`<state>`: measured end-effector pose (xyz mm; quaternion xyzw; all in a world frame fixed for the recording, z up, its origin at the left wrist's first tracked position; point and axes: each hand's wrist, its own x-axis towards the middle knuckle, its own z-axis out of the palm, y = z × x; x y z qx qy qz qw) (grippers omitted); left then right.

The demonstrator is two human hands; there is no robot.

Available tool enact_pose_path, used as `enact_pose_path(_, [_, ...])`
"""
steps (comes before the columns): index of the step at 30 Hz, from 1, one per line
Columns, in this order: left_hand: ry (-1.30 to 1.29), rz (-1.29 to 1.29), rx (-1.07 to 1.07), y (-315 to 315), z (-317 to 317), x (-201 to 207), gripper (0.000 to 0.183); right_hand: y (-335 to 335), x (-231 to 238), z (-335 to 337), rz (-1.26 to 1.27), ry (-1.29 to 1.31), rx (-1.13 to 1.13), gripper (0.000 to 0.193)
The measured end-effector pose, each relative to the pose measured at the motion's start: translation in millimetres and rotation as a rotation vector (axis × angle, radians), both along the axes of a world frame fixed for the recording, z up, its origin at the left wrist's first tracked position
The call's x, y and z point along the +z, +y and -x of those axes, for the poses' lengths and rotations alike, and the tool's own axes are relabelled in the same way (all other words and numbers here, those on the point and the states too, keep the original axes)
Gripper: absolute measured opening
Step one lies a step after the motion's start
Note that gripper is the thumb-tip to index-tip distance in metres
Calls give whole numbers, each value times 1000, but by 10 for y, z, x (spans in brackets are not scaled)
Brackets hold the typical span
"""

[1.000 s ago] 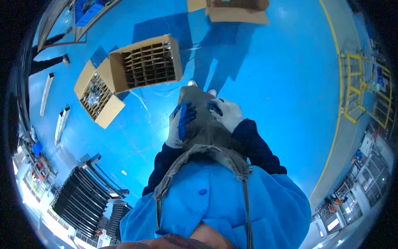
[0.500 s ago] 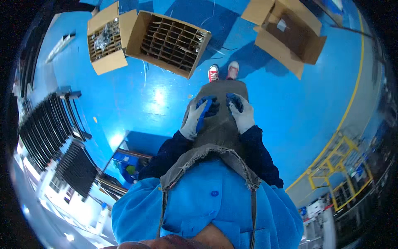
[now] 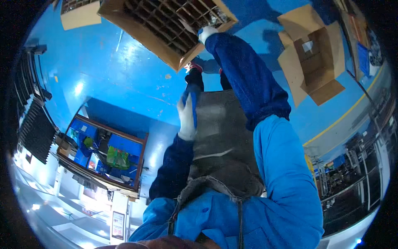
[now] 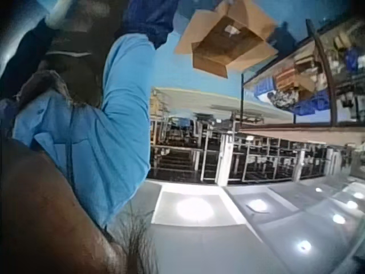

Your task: The person is assembling a curved metal frame by attaching brackets and small hardware using a pneumatic screwdriver and manual tools.

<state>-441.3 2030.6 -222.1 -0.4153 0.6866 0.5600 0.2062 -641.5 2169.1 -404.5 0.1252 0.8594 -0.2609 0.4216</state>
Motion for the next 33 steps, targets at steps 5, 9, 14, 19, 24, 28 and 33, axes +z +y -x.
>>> enact_pose_path(5, [116,-252,364,-281,992,-1667,22,-529,-895,-4,-113,-78,165,25])
enact_pose_path(9, [-239,-135,564,-463,1118,-2669,46,-428,-1256,-237,-189,156,-65,20])
enact_pose_path(14, [-248,265,145,-344,863,-3554,46,-203,-1626,-477,-97,183,-12,29])
enact_pose_path(19, [-68,402,28,-525,627,-4079,34,-500,-1481,-617,-159,180,-11,26])
enact_pose_path(24, [-31,-21,-67,-799,594,-4336,30,-593,-1478,-472,-231,156,-92,46])
enact_pose_path(28, [116,-217,-447,-993,680,-4418,36,-637,-1637,-419,-405,-23,-31,71])
enact_pose_path(33, [25,-585,272,-1630,420,-4788,24,-956,-1890,-144,8,-212,288,55])
